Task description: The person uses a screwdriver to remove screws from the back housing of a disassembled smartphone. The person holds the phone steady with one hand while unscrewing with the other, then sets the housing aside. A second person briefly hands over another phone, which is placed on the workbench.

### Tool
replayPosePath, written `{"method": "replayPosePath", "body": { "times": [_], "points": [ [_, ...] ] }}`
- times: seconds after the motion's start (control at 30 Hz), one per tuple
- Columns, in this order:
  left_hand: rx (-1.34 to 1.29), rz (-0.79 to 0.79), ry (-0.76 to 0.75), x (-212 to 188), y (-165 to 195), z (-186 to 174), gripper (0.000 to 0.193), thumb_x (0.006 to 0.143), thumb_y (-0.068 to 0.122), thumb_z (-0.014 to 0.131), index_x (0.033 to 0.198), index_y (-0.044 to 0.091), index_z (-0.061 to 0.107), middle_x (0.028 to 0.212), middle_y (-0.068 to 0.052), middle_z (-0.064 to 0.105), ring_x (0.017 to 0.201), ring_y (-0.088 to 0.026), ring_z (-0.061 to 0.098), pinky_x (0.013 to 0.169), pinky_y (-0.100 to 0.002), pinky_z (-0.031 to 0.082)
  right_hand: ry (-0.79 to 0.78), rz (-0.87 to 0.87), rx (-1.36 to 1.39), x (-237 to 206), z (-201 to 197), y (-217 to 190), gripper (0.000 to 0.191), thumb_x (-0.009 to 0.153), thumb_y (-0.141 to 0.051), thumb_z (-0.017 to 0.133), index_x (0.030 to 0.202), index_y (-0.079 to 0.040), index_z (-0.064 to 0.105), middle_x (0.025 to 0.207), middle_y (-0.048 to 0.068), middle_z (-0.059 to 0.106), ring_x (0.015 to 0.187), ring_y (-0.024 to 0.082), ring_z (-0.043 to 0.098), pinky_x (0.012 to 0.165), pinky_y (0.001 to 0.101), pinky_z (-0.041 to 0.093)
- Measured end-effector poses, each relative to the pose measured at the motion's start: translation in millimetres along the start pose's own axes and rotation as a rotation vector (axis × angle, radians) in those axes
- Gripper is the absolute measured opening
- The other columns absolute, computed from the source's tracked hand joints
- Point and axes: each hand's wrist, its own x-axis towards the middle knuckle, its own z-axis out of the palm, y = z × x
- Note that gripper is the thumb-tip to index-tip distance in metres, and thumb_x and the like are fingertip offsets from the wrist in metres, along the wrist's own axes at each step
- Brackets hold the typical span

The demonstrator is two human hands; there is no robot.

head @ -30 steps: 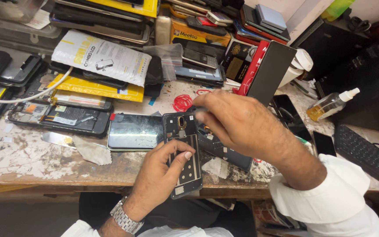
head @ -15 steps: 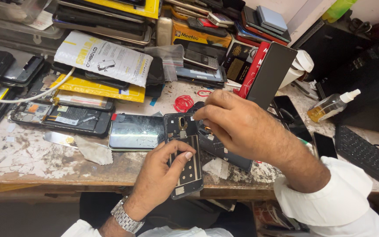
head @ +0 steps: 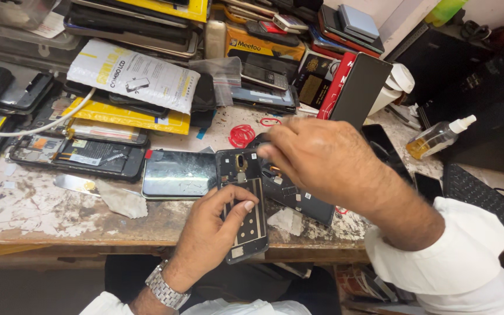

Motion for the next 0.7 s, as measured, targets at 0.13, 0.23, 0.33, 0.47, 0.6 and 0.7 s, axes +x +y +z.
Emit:
{"method": "replayPosePath", "body": {
  "times": [0.13,0.23,0.33,0.47,0.6,0.7],
  "points": [
    [0.011,0.035,0.014,-1.4,0.0,-1.9,0.014,0.092,0.018,0.067,0.099,0.008,0.073,0.089,-0.008,0.073,0.081,-0.019,0.071,0.072,-0.033,0.055,0.173,-0.222,0.218,4.3,-0.5,-4.6,0.018,0.097,-0.013,0.064,0.109,-0.001,0.062,0.099,0.015,0.067,0.092,0.030,0.069,0.077,0.0391,0.059],
    [0.010,0.060,0.024,-1.5,-1.1,-1.9,0.014,0.092,0.017,0.067,0.100,0.008,0.074,0.089,-0.008,0.073,0.082,-0.020,0.071,0.073,-0.033,0.054,0.146,-0.158,0.199,4.6,1.4,-6.6,0.020,0.098,-0.016,0.066,0.113,-0.002,0.064,0.100,0.013,0.067,0.094,0.027,0.069,0.080,0.0390,0.058],
    [-0.010,0.068,0.036,-2.6,-2.5,-2.6,0.014,0.093,0.017,0.067,0.100,0.008,0.074,0.089,-0.009,0.073,0.082,-0.020,0.071,0.074,-0.033,0.055,0.113,-0.168,0.275,3.0,2.6,-3.4,0.023,0.096,-0.011,0.062,0.117,-0.003,0.063,0.108,0.014,0.067,0.102,0.028,0.069,0.084,0.0380,0.058],
    [-0.007,0.051,0.014,-2.6,-2.1,-1.5,0.014,0.092,0.017,0.066,0.099,0.008,0.074,0.086,-0.009,0.073,0.079,-0.020,0.071,0.072,-0.033,0.054,0.143,-0.171,0.295,-0.5,3.8,-1.1,0.022,0.096,-0.008,0.063,0.117,-0.002,0.062,0.107,0.016,0.066,0.101,0.030,0.068,0.083,0.0391,0.058],
    [0.033,0.079,0.027,-5.3,1.9,-0.6,0.014,0.092,0.018,0.068,0.099,0.008,0.074,0.085,-0.009,0.071,0.078,-0.021,0.070,0.071,-0.033,0.053,0.004,0.117,0.287,-2.8,2.6,-4.9,0.025,0.100,-0.020,0.065,0.122,-0.006,0.065,0.102,0.009,0.069,0.095,0.025,0.072,0.083,0.0385,0.058],
    [-0.007,0.062,0.024,-5.8,4.9,-0.5,0.013,0.092,0.017,0.066,0.099,0.008,0.074,0.085,-0.009,0.072,0.078,-0.020,0.071,0.072,-0.033,0.054,0.255,-0.312,0.346,-4.6,-0.9,-6.5,0.020,0.094,-0.002,0.062,0.114,0.000,0.059,0.105,0.019,0.065,0.099,0.034,0.069,0.082,0.0391,0.058]
  ]
}}
